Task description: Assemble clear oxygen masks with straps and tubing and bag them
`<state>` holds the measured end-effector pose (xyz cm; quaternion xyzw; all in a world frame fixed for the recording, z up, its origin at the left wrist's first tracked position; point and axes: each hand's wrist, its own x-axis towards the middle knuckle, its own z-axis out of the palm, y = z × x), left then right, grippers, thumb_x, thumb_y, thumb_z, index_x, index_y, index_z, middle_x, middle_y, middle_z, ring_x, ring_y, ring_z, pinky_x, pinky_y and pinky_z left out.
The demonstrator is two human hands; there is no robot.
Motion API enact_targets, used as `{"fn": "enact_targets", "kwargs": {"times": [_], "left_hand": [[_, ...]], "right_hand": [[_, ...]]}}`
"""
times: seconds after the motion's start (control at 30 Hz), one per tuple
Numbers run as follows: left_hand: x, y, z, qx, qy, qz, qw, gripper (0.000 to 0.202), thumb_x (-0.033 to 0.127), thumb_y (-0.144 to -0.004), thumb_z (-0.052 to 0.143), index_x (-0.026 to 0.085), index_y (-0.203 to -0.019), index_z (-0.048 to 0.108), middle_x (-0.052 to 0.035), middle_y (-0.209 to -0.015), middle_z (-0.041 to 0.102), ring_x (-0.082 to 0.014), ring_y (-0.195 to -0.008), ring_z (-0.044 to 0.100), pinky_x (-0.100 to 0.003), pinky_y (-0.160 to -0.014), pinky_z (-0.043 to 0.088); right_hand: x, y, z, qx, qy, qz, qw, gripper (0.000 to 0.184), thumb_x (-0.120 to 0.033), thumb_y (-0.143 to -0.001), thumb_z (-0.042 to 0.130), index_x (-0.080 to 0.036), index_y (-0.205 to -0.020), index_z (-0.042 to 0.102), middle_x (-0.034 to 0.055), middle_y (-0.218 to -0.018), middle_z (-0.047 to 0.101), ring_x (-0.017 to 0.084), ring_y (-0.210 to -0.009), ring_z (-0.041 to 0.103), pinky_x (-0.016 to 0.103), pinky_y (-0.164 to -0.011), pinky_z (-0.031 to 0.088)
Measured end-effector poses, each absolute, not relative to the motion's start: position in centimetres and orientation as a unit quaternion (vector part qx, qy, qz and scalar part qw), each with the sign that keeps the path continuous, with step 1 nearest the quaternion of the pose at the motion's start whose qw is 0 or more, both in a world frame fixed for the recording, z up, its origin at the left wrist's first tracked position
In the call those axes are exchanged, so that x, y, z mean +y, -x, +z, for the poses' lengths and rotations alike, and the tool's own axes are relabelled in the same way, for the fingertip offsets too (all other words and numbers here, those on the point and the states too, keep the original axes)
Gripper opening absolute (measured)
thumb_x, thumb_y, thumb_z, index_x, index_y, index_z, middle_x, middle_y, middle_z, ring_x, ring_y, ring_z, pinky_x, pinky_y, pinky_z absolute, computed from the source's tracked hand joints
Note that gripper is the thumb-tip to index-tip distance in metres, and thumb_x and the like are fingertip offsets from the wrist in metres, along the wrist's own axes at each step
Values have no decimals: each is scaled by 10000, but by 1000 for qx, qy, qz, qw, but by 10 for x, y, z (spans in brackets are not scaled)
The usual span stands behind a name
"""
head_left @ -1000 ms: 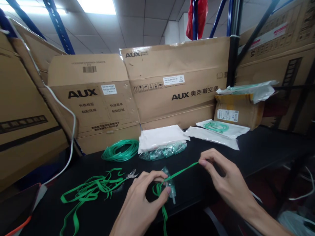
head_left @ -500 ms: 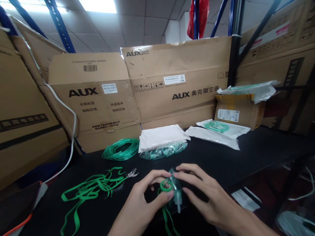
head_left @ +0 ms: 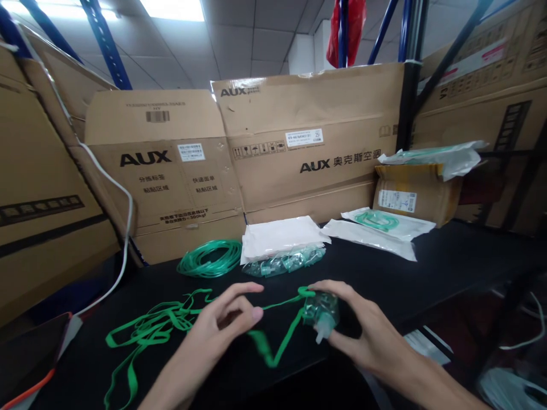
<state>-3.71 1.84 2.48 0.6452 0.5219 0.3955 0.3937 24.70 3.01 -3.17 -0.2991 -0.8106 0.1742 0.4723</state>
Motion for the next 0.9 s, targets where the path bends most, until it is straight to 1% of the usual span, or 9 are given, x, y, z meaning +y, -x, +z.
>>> {"fn": "enact_targets", "kwargs": {"times": [0.07,0.13,0.23,0.33,0.4,0.5,0.7,0.8,0.9], "left_hand": [[22,55,25,553,-641,398,353,457,600,-817,755,274,-1131,695,64,-715,525,-172,-734,533,-271,-727,407],[25,66,24,576,-642,381,332,447,607,-809,749,272,-1102,705,50,-741,571,-189,-764,564,-276,-729,415],[25,70,22,601,-674,306,302,401,608,-852,680,258,-1039,736,4,-813,684,-231,-839,626,-299,-764,443],[22,66,21,629,-693,262,235,376,582,-860,631,249,-967,765,-25,-832,729,-252,-825,643,-310,-740,449],[19,63,22,645,-689,262,200,351,556,-864,616,254,-947,774,-25,-819,729,-248,-786,632,-309,-715,438],[13,60,29,660,-685,265,159,325,535,-899,579,277,-930,776,-17,-880,759,-238,-773,638,-303,-712,437],[19,68,53,686,-683,241,73,347,521,-947,506,303,-943,777,-6,-993,804,-269,-911,711,-319,-793,472],[36,86,72,703,-680,204,19,348,497,-961,509,283,-997,782,-29,-1043,808,-306,-1002,719,-346,-830,483],[60,107,93,719,-679,144,-26,307,428,-1000,530,248,-1045,775,-53,-1097,795,-322,-1084,705,-396,-915,489]], "right_hand": [[33,-252,-29,-792,335,194,472,519,-143,-910,674,-359,-1352,508,-3,-1310,694,198,-1209,675,337,-1049,540],[34,-255,-27,-791,357,209,450,403,-206,-935,682,-349,-1292,561,-3,-1273,721,215,-1187,693,364,-1038,551],[34,-258,-26,-811,354,220,411,346,-257,-967,663,-321,-1300,594,29,-1321,710,235,-1233,676,399,-1081,536],[34,-259,-29,-844,337,195,369,373,-214,-992,600,-315,-1351,603,49,-1483,607,240,-1363,588,426,-1160,480],[34,-260,-34,-863,334,161,344,424,-194,-1009,561,-337,-1406,590,36,-1549,550,244,-1440,513,451,-1197,440],[35,-260,-43,-876,330,107,337,493,-197,-1021,549,-355,-1487,536,19,-1556,555,259,-1488,451,480,-1210,411],[40,-255,-56,-881,319,23,347,562,-220,-1010,584,-327,-1551,472,30,-1533,582,301,-1404,547,471,-1165,463],[41,-253,-59,-875,331,-1,354,571,-236,-1000,600,-324,-1551,477,38,-1530,584,320,-1393,555,471,-1124,506],[41,-252,-59,-872,338,3,354,550,-234,-997,599,-315,-1531,503,41,-1505,611,317,-1382,571,477,-1131,498]]}}
